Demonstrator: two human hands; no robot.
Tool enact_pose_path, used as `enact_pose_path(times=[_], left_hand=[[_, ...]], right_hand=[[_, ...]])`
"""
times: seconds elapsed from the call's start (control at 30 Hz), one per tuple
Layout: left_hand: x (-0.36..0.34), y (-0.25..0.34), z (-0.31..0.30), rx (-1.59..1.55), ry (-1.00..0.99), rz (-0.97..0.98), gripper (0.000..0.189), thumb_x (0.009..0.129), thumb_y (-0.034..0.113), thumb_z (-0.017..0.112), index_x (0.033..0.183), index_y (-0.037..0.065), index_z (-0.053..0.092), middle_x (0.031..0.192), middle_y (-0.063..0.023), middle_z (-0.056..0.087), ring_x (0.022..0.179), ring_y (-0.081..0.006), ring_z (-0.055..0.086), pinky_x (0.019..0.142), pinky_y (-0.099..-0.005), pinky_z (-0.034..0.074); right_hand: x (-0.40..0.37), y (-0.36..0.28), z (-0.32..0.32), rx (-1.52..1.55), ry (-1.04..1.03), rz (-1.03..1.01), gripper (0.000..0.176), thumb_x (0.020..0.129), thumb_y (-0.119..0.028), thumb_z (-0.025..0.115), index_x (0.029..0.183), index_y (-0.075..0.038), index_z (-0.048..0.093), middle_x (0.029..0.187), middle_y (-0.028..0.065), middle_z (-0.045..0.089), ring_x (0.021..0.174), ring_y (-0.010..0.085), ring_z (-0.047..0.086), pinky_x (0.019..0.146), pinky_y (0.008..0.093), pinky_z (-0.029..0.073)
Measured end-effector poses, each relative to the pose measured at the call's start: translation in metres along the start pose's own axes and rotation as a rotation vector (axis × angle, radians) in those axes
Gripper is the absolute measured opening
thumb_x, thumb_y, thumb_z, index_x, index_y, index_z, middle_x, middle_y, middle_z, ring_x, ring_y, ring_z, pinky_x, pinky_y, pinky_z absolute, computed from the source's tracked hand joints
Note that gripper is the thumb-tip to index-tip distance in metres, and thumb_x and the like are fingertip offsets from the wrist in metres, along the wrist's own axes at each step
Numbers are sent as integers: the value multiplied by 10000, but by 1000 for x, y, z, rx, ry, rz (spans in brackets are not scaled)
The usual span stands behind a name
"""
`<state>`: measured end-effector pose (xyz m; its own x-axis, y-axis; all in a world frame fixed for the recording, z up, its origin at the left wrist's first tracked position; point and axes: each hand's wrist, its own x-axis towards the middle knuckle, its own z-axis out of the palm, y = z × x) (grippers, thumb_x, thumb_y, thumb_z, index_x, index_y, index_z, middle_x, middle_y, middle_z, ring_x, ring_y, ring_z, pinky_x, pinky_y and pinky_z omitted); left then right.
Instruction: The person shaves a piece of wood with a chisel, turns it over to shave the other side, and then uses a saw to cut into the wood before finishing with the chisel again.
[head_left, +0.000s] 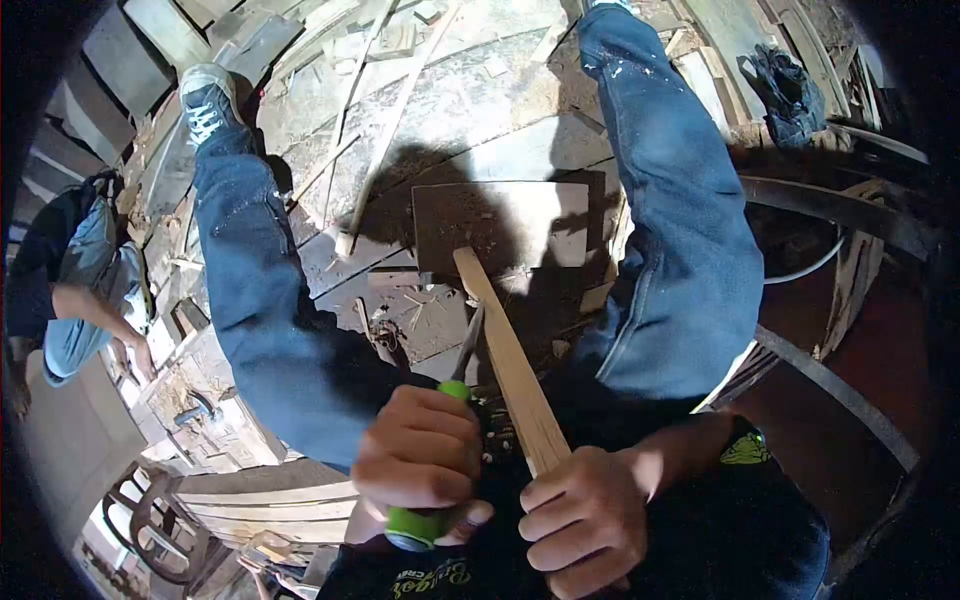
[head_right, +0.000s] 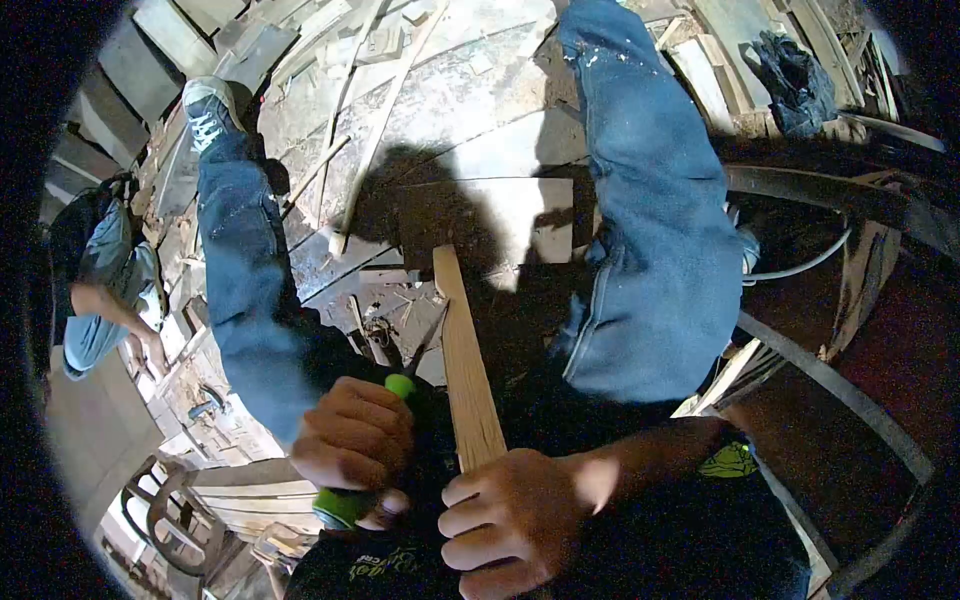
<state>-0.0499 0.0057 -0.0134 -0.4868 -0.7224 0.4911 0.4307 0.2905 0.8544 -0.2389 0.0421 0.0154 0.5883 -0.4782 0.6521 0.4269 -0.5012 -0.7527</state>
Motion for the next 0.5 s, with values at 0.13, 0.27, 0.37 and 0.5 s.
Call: enact_pose_path(times=[0.13,0.27,0.37,0.5], left_hand=[[-20,-6,-3,-23,114,92,180,795,87,699,753,51,528,539,-29,514,429,-185,511,434,-328,457],[-38,-9,37,124,796,145,205,837,146,642,749,87,466,536,-26,500,433,-168,509,448,-343,475],[-41,-9,35,154,704,175,195,837,133,657,776,73,481,541,-35,502,430,-188,503,456,-347,471],[-27,6,-2,-17,259,67,192,800,94,708,779,42,524,594,-63,553,472,-207,537,464,-349,472]], right_hand=[[0,-1,0,-2,46,-1,226,856,-265,565,706,-130,462,679,-6,397,578,159,452,499,325,357],[8,-3,0,52,252,31,322,926,-176,607,649,-93,467,587,-7,369,463,126,407,430,277,302],[1,-2,2,-1,296,15,310,922,-174,600,651,-90,476,600,-7,367,479,125,412,441,282,313],[-8,0,10,29,-63,20,234,890,-254,577,727,-111,488,720,11,451,640,173,499,537,335,397]])
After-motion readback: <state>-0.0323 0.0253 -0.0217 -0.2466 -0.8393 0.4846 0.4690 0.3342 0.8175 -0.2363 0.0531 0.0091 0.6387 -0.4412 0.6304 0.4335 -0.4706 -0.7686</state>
